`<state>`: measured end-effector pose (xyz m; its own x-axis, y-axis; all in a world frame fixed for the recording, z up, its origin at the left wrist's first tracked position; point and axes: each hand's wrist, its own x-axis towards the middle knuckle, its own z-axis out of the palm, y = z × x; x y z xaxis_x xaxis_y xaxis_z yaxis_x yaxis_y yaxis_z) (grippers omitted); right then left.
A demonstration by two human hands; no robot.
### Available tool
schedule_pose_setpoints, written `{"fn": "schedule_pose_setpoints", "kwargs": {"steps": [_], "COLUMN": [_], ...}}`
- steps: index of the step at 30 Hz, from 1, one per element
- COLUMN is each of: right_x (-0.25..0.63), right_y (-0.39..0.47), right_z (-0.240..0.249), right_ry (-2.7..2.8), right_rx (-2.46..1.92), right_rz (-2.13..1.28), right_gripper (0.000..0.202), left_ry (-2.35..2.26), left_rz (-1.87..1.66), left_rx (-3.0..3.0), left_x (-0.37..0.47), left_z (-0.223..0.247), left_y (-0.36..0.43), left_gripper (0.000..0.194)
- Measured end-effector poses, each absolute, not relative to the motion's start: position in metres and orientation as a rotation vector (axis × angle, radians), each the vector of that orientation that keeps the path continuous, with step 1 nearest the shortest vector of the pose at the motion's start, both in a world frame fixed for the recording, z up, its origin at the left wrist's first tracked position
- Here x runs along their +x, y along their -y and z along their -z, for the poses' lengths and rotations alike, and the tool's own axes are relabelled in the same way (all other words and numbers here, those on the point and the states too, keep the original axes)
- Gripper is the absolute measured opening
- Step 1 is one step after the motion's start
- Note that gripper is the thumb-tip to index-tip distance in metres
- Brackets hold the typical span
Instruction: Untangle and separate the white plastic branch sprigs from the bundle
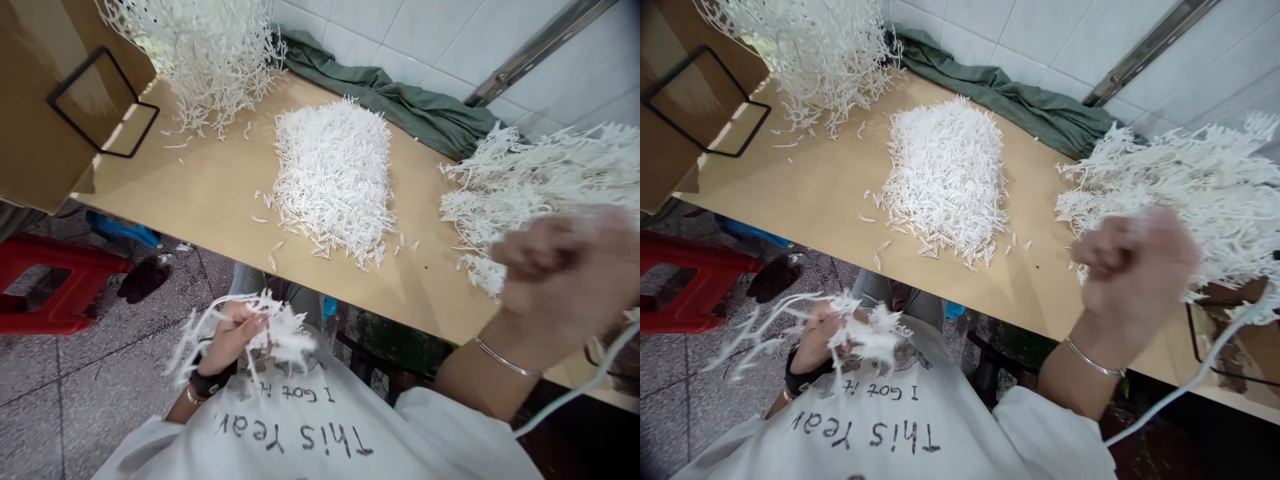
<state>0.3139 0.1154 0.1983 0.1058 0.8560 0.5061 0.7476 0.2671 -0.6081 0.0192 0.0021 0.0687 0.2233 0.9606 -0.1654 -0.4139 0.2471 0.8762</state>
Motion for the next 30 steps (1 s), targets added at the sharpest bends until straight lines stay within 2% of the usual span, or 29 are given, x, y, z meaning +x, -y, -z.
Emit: {"fn": "schedule_pose_setpoints", "kwargs": {"steps": [2,6,9,12,17,21,23,26,28,30], "right_x": [0.309,0.275,0.253,0.237,0.215,0.206,0.204,0.201,0.204,0.213], "right_y": [-0.139,-0.172,-0.163,-0.135,-0.099,-0.092,-0.088,-0.077,-0.071,-0.074], "right_z": [-0.177,-0.142,-0.145,-0.160,-0.165,-0.156,-0.153,-0.151,-0.154,-0.161], "right_ry": [1.827,2.203,2.185,2.185,2.485,2.139,1.862,1.723,1.842,1.995], "right_rx": [-1.492,-1.554,-1.451,-1.217,-0.674,-0.680,-0.711,-0.868,-0.956,-1.033], "right_rz": [-0.083,0.203,0.244,-0.140,-1.333,-2.161,-2.464,-2.507,-2.341,-1.972], "right_gripper": [0.025,0.032,0.026,0.023,0.039,0.037,0.039,0.044,0.043,0.037], "left_ry": [-0.911,-1.013,-1.005,-0.979,-0.783,-0.683,-0.613,-0.560,-0.589,-0.617], "left_rz": [-1.108,-0.987,-0.954,-0.944,-0.846,-0.768,-0.720,-0.662,-0.641,-0.630], "left_rx": [0.838,1.009,1.057,1.054,1.069,1.114,1.150,1.210,1.199,1.166], "left_x": [0.024,0.039,0.042,0.040,0.035,0.029,0.026,0.022,0.020,0.017], "left_z": [-0.071,-0.080,-0.088,-0.093,-0.093,-0.089,-0.089,-0.093,-0.095,-0.096], "left_y": [-0.008,-0.024,-0.030,-0.032,-0.031,-0.026,-0.023,-0.020,-0.019,-0.015], "left_gripper": [0.048,0.052,0.057,0.056,0.052,0.058,0.060,0.058,0.054,0.052]}}
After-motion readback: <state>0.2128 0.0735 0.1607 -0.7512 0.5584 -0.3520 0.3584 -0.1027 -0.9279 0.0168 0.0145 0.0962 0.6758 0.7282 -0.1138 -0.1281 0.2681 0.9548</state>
